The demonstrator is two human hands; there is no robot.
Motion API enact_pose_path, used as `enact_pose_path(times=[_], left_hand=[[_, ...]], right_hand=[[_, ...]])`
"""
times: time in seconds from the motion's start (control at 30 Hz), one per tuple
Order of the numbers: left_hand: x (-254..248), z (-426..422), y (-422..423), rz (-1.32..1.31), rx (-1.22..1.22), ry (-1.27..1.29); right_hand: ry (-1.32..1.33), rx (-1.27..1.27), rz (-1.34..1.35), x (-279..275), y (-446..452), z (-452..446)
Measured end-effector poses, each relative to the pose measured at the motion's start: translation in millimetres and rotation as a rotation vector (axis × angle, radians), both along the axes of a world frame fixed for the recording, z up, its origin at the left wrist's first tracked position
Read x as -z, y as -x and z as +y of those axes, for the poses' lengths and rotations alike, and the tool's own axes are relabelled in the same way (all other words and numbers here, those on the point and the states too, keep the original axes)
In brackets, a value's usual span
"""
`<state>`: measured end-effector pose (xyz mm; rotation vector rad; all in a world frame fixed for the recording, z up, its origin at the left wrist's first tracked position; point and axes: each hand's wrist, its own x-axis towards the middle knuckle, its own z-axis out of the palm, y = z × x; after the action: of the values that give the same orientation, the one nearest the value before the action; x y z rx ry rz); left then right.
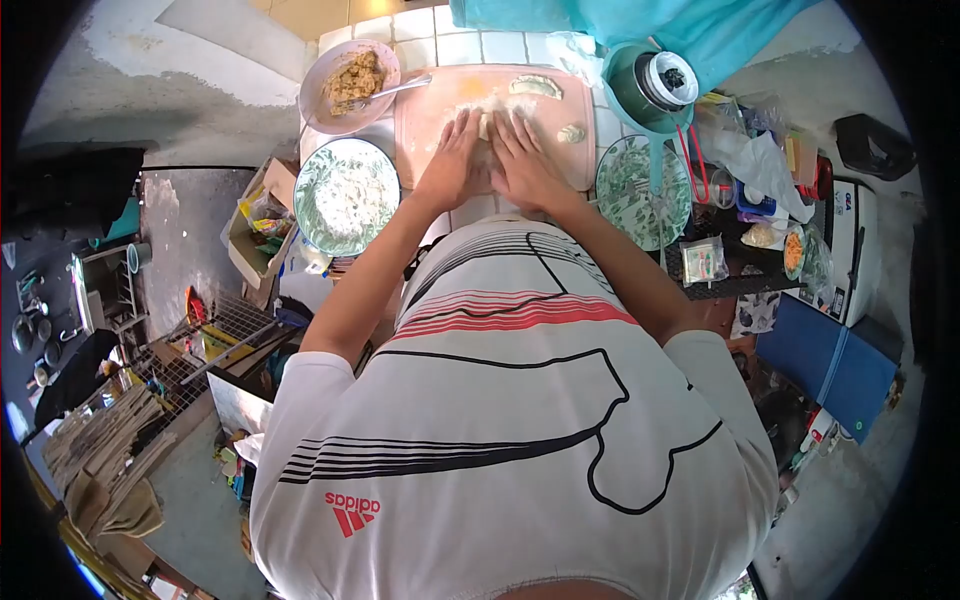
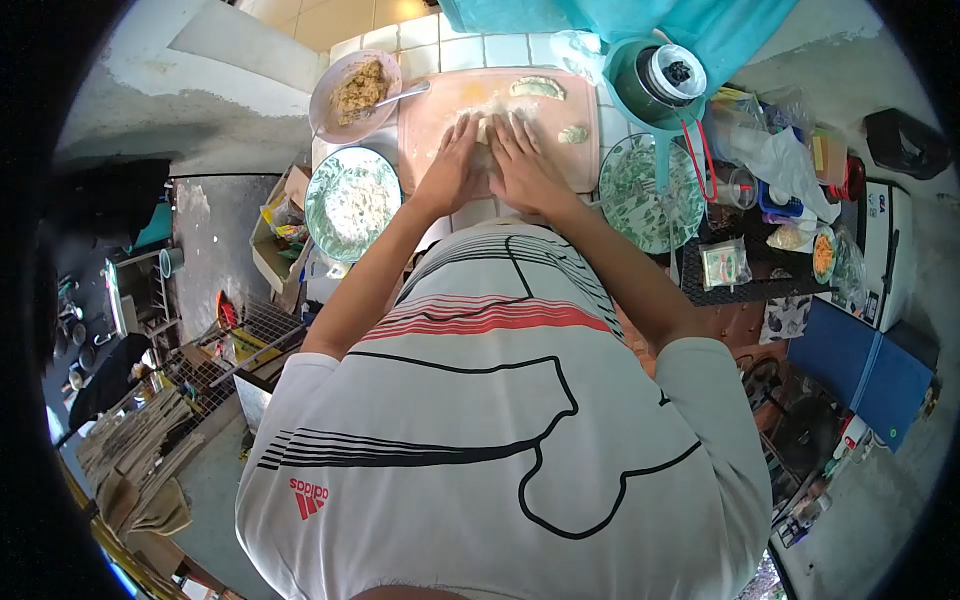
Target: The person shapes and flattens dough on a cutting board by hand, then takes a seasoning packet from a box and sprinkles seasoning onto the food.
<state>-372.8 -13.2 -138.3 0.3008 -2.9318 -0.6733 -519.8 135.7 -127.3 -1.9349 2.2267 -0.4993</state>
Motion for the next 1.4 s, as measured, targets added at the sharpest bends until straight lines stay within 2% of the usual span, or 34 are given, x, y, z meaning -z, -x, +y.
enact_pose_path(times=[0.07, 0.1, 0.17, 0.2, 0.27, 0.3, 0.37, 0.4, 0.47, 0.5, 0.57, 0.7, 0.77, 0.9, 0.97, 1.0, 1.07, 1.2, 1.3, 1.4], left_hand=[[1.0, -2.0, -0.4, 0.187, -0.120, -0.219], [-2.4, -1.6, 1.7, 0.186, -0.115, -0.219], [-11.2, -6.6, 17.0, 0.146, -0.306, -0.037], [-16.4, -9.4, 25.8, 0.154, -0.309, -0.032], [-23.8, -9.5, 33.5, 0.030, -0.370, -0.040], [-19.1, -8.9, 32.0, 0.027, -0.366, -0.042], [-11.4, -9.2, 38.6, 0.066, -0.390, -0.152], [-10.9, -7.4, 41.7, 0.069, -0.378, -0.153], [-8.5, -2.2, 40.5, 0.081, -0.423, -0.361], [-6.5, -1.8, 40.4, 0.077, -0.418, -0.360], [-2.2, -3.9, 41.2, 0.182, -0.341, -0.284], [-9.9, -13.5, 35.4, 0.204, -0.321, -0.396], [-27.4, -11.2, 31.6, 0.261, -0.513, -0.998], [-21.3, -12.3, 30.0, 0.177, -0.479, -1.133], [-24.7, -11.6, 32.4, 0.111, -0.578, -1.169], [-22.4, -12.6, 32.2, 0.115, -0.581, -1.168], [-16.8, -10.4, 32.3, 0.147, -0.578, -1.234], [-28.8, -8.8, 26.1, 0.111, -0.448, -1.200], [-35.9, 0.7, 30.3, 0.157, -0.559, -1.237], [-34.1, -0.9, 31.0, 0.163, -0.695, -1.271]], right_hand=[[-0.003, -0.020, 0.067, -1.4, -5.7, 2.1], [-0.002, -0.015, 0.067, -2.5, -8.9, 0.5], [-0.183, 0.027, -0.009, -8.0, -6.4, -9.8], [-0.177, 0.025, -0.003, -11.1, -2.5, -12.3], [0.044, 0.099, -0.116, -13.7, -2.5, -10.1], [0.042, 0.103, -0.119, -11.4, -4.4, -7.4], [0.129, 0.130, -0.377, -9.2, 1.9, -4.3], [0.130, 0.141, -0.372, -7.4, 5.9, -3.3], [0.222, 0.164, -0.369, -1.9, 9.7, -3.9], [0.222, 0.169, -0.371, -5.2, 11.5, -6.9], [0.158, 0.166, -0.178, -19.1, 18.3, -16.4], [0.101, 0.163, -0.284, -16.5, 37.5, -31.8], [0.018, 0.322, -0.868, -15.1, 37.2, -35.0], [0.144, 0.360, -0.943, 11.0, 36.1, -42.5], [0.275, 0.440, -1.441, 2.8, 27.0, -43.5], [0.273, 0.435, -1.440, -0.9, 28.6, -43.5], [0.044, 0.349, -1.072, -8.8, 34.6, -37.9], [-0.009, 0.329, -1.066, 3.3, 45.5, -36.7], [0.057, 0.333, -1.080, -2.7, 39.4, -37.0], [-0.077, 0.419, -1.006, -8.9, 38.8, -35.9]])
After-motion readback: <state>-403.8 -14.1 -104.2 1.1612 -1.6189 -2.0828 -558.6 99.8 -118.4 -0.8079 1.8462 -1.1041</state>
